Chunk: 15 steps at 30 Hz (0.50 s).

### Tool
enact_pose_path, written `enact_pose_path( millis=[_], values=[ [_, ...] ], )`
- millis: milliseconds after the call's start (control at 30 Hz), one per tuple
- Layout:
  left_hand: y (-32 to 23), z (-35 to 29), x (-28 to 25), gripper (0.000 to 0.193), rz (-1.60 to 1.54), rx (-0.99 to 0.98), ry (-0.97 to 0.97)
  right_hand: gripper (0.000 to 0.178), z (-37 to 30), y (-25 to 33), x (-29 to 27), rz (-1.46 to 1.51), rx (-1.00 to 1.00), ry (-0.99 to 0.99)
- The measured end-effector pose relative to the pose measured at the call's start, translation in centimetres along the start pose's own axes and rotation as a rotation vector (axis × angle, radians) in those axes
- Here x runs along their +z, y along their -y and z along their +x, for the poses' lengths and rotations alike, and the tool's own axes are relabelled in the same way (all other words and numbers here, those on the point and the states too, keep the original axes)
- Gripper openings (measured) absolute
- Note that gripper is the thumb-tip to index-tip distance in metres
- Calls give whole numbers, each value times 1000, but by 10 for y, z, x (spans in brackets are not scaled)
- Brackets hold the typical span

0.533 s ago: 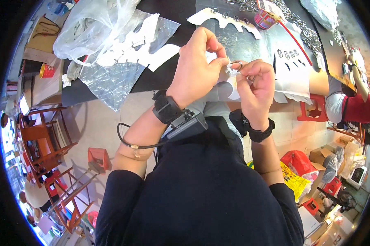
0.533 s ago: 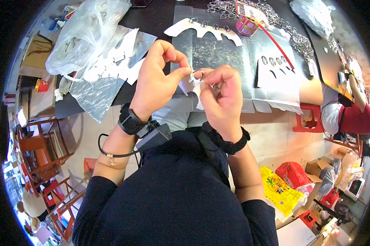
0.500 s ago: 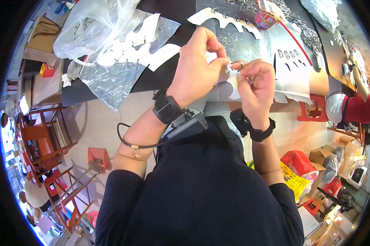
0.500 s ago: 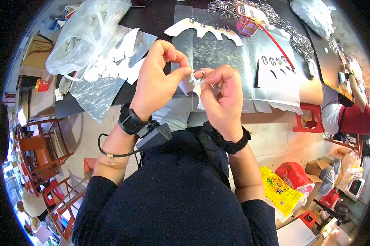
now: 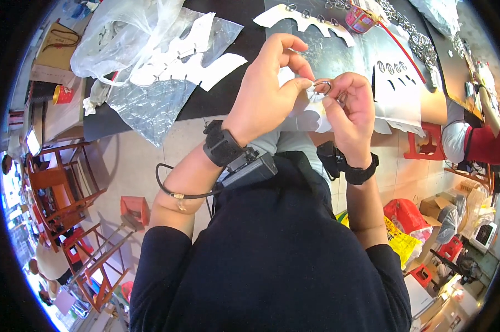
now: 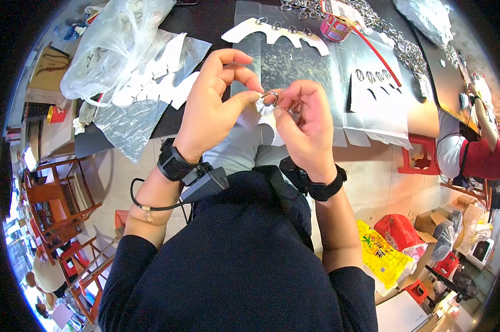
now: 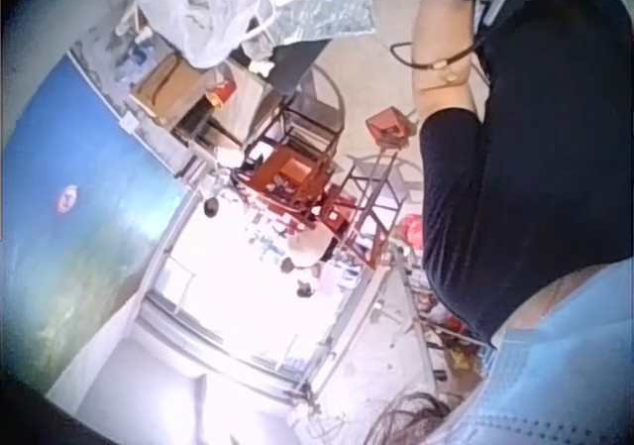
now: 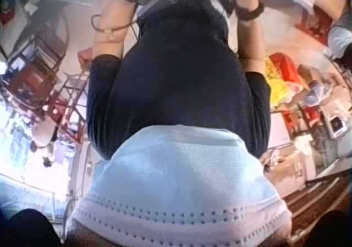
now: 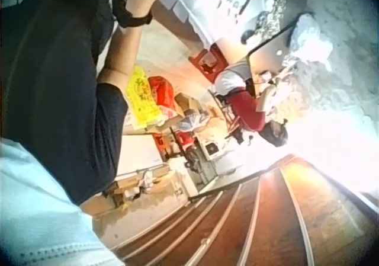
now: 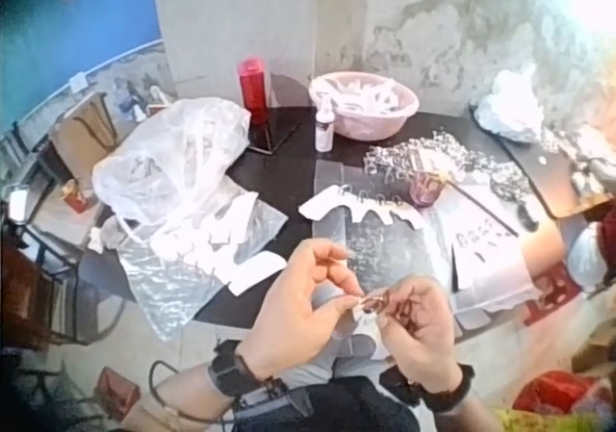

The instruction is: Insert metal rings into pre-cut white leather shoe upper components.

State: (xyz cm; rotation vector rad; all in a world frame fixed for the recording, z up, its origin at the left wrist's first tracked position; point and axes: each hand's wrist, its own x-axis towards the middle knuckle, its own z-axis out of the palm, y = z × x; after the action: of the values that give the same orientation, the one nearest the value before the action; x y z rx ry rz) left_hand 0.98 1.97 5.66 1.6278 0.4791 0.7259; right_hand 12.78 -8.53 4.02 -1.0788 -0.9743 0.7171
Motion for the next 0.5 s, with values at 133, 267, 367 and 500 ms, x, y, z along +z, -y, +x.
enact_pose_path(
  millis=[133,267,367,500],
  values=[
    [10,-5,10,40,9,83,-107,29,5,-1,-4,-60,36,1],
    [18,-8,18,35,61,129,-215,30,14,-1,-11,-306,57,-3],
    [22,-8,21,31,172,207,-250,28,22,2,-11,-528,13,36],
    [32,-6,12,31,-31,-14,-209,26,22,0,-8,-614,9,96]
  ],
)
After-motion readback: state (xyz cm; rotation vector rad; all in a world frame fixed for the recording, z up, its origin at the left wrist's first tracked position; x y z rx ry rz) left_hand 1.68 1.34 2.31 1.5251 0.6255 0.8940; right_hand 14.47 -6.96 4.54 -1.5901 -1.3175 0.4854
